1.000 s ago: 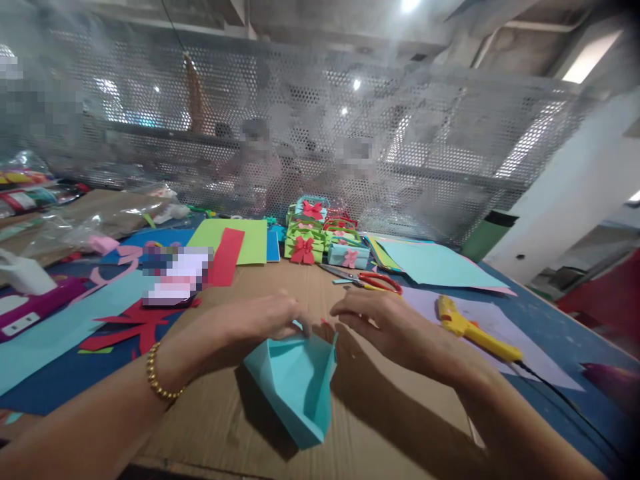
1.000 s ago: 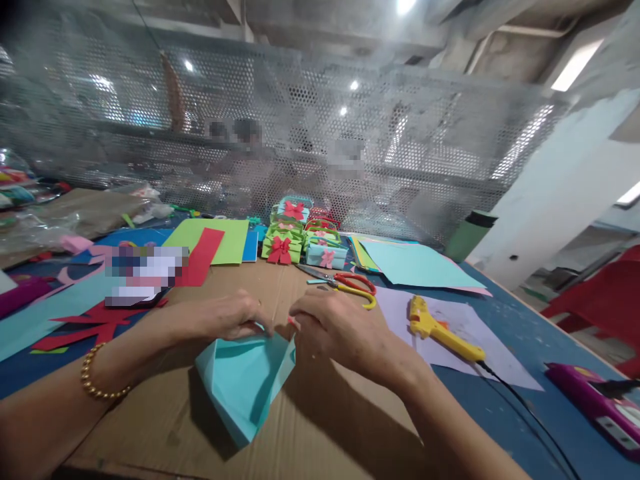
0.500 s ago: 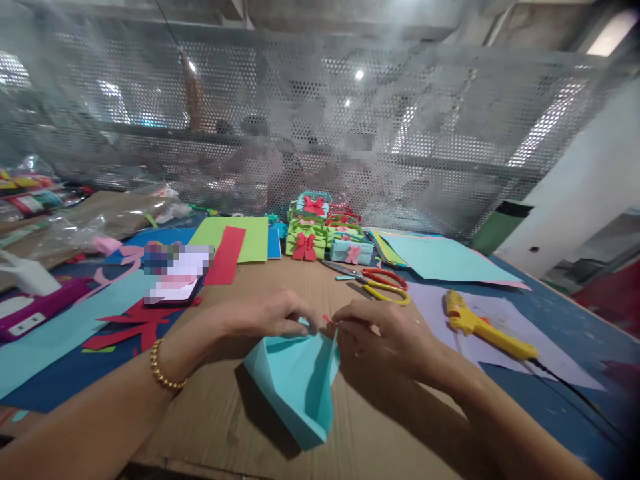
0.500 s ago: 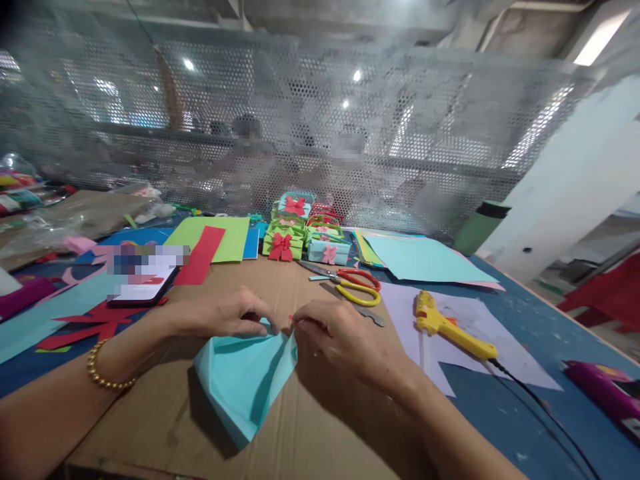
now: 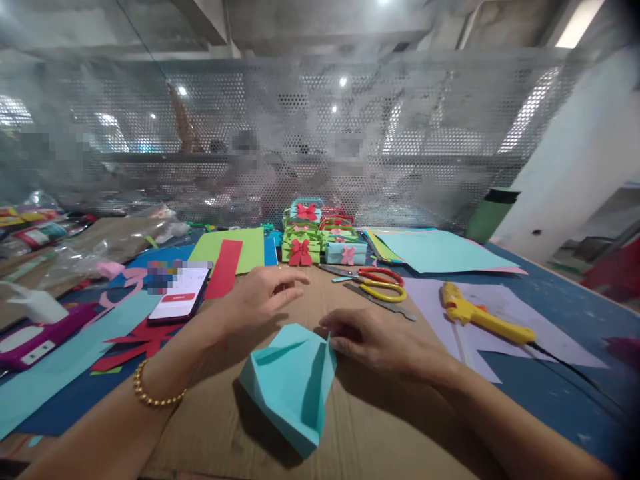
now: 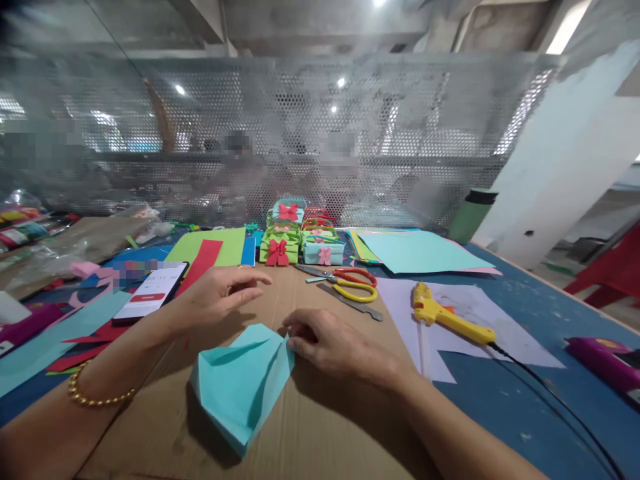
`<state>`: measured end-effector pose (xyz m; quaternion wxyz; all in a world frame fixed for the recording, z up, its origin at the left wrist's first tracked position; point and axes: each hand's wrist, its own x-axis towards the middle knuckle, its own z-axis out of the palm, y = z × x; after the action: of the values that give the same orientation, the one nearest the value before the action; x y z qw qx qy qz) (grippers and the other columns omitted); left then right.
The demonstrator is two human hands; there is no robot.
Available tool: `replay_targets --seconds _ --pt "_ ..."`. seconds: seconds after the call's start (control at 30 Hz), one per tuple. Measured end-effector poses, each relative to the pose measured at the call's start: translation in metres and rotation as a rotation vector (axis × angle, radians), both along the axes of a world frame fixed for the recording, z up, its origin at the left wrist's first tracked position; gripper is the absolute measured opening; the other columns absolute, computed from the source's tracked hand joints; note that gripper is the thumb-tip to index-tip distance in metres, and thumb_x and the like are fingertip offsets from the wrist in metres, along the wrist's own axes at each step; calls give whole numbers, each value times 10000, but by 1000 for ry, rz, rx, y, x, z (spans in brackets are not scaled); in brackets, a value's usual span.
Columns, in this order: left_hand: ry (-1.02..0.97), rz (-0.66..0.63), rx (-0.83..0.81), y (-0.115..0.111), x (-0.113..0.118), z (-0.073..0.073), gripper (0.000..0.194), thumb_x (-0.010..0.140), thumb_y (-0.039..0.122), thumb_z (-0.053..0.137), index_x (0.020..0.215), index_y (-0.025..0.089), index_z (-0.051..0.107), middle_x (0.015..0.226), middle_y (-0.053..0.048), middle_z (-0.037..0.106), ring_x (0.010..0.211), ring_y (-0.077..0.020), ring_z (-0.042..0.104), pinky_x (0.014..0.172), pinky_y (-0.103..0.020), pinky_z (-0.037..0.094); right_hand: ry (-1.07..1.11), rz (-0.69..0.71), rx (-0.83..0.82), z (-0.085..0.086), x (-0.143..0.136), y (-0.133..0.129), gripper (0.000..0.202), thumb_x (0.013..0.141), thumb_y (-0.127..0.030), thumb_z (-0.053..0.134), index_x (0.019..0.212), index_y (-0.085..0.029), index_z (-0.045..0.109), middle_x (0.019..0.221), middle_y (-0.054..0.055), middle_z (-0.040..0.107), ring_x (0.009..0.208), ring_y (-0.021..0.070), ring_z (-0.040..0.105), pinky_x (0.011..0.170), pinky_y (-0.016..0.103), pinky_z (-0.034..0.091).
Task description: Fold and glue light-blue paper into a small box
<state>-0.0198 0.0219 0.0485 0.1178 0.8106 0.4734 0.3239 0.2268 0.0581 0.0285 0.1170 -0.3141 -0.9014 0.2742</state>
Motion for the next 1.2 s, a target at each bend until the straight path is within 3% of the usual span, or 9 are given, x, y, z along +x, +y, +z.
replay_targets --seconds 0.17,0.27,0.43,0.57,0.67,0.83,0.97,1.1,1.2 --pt "46 -9 35 -4 8 -2 271 977 292 536 1169 180 691 1148 -84 726 1020 -208 650 897 -339 495 88 -1 -205 -10 -3 -7 461 823 -222 644 1277 -155 591 849 18 669 726 142 588 629 238 440" --pt "49 -10 65 -5 10 -1 259 979 278 540 1160 175 694 1104 -82 727 988 -200 650 884 -335 500 136 -20 -239 -11 -5 -12 473 807 -230 662 1267 -146 598 833 8 634 716 134 558 624 241 425" --pt "-72 13 155 -15 13 16 231 968 249 558 1142 178 693 983 -52 719 835 -156 646 764 -280 513 371 -7 -261 -2 -5 -12 407 800 -272 680 1190 -166 638 724 -37 546 650 112 504 578 230 385" --pt "-108 48 260 -32 25 28 194 982 288 557 1115 231 686 1020 -30 713 923 -169 646 809 -282 511 580 -124 -422 -2 -3 -6 396 817 -351 657 1176 -188 618 662 -65 512 524 97 501 495 230 383" --pt "25 60 235 -41 39 23 212 986 360 547 1132 255 660 1066 -37 688 934 -192 633 822 -314 517 756 -224 -474 -3 -3 -4 377 802 -365 674 1132 -198 602 640 -71 534 507 109 547 501 242 423" --pt "270 259 208 -40 59 7 477 917 385 616 1368 252 533 1272 -126 614 1145 -354 557 938 -508 477 817 -285 -430 1 -3 -7 310 842 -387 666 1076 -203 578 668 -56 579 545 110 608 543 242 462" --pt "153 269 87 -34 63 1 646 886 365 633 1474 229 404 1194 -129 656 1078 -347 591 883 -488 501 797 -263 -399 0 -4 -9 346 846 -472 669 1068 -216 596 674 -72 535 444 87 540 418 222 424" --pt "-116 264 -28 -29 60 -4 378 882 276 614 1256 237 578 940 -49 691 886 -251 629 780 -375 516 735 -202 -325 1 -5 -11 337 883 -516 614 1050 -224 638 626 -74 516 414 80 492 391 210 393" --pt "-163 216 -62 -33 56 2 135 913 288 578 1002 238 667 929 -38 709 865 -221 635 779 -344 506 628 -169 -224 4 -3 -13 288 942 -472 539 957 -214 664 552 -65 508 447 91 495 436 205 392"
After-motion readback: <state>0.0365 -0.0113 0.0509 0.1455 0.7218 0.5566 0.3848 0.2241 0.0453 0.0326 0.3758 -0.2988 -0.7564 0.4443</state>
